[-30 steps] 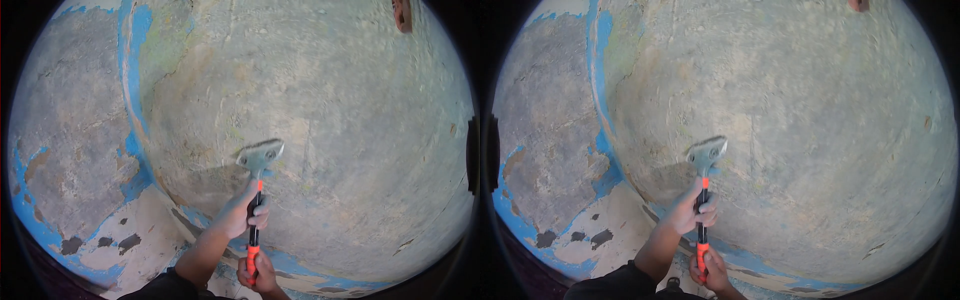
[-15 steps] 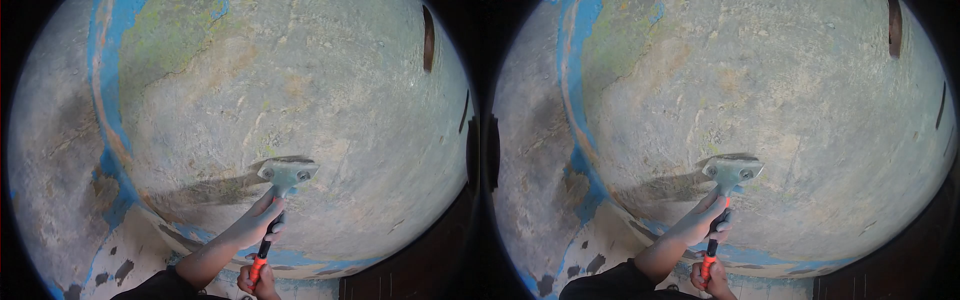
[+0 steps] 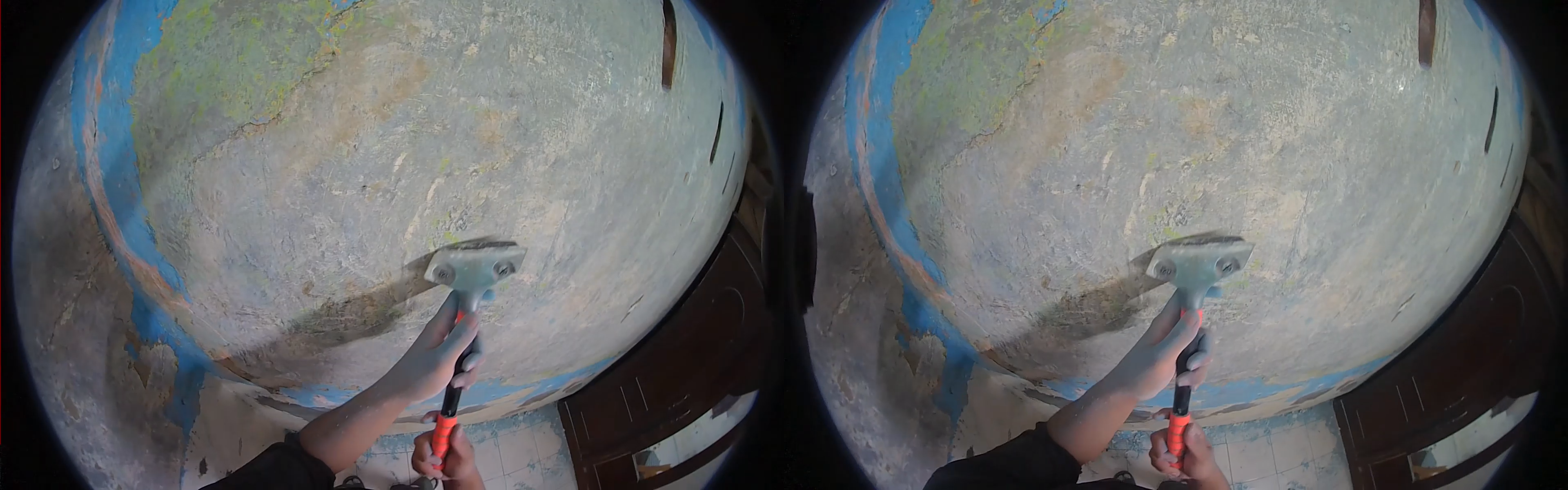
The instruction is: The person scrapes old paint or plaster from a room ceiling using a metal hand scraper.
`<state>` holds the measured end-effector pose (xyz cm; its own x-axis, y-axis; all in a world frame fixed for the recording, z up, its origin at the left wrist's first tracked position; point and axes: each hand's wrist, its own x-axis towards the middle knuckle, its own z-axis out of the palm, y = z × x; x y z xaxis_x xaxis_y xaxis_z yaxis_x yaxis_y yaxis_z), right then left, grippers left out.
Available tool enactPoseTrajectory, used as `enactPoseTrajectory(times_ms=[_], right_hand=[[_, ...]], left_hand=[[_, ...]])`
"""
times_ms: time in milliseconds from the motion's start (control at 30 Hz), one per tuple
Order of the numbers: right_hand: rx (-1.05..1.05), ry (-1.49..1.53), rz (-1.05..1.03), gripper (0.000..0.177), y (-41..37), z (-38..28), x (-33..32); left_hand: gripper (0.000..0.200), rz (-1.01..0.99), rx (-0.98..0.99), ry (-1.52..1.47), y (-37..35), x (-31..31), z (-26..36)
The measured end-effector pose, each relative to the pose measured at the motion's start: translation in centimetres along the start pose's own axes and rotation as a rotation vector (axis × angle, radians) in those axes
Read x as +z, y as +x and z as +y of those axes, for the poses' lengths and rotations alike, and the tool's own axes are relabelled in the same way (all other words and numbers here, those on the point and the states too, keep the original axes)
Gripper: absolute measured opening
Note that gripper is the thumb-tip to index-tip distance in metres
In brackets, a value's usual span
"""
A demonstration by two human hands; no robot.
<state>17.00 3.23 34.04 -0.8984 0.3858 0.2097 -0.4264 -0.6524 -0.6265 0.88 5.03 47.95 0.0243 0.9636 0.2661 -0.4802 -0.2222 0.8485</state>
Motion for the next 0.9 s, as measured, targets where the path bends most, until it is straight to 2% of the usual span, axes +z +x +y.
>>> enactPoseTrajectory(times_ms=[100,333,400,500,600,800,900], right_hand=[[-0.028,0.116,0.018,0.059,0.3,0.3,0.3],[0.052,0.137,0.091,0.059,-0.4,2.1,1.1],[0.010,0.167,0.022,0.059,0.0,1.9,1.5],[-0.012,0.134,0.030,0.060,0.2,1.0,2.3],[-0.003,0.127,0.070,0.060,-0.3,1.3,2.6],[0.006,0.056,0.068,0.058,-0.1,1.4,2.7],[-0.009,0.003,0.073,0.058,0.3,0.3,3.4]], left_hand=[[0.035,-0.035,0.002,-0.016,0.2,-0.1,0.2],[0.039,-0.039,-0.038,-0.032,-0.8,-1.1,-1.1],[0.042,-0.041,-0.023,-0.027,-0.7,-0.5,-0.1],[0.046,-0.001,-0.054,-0.040,-0.5,0.3,0.8],[0.034,-0.007,-0.042,-0.067,-0.8,-0.1,0.0],[0.040,0.025,-0.038,-0.047,-1.1,0.1,-0.1],[0.042,-0.032,-0.012,-0.030,-0.7,0.4,0.9]])
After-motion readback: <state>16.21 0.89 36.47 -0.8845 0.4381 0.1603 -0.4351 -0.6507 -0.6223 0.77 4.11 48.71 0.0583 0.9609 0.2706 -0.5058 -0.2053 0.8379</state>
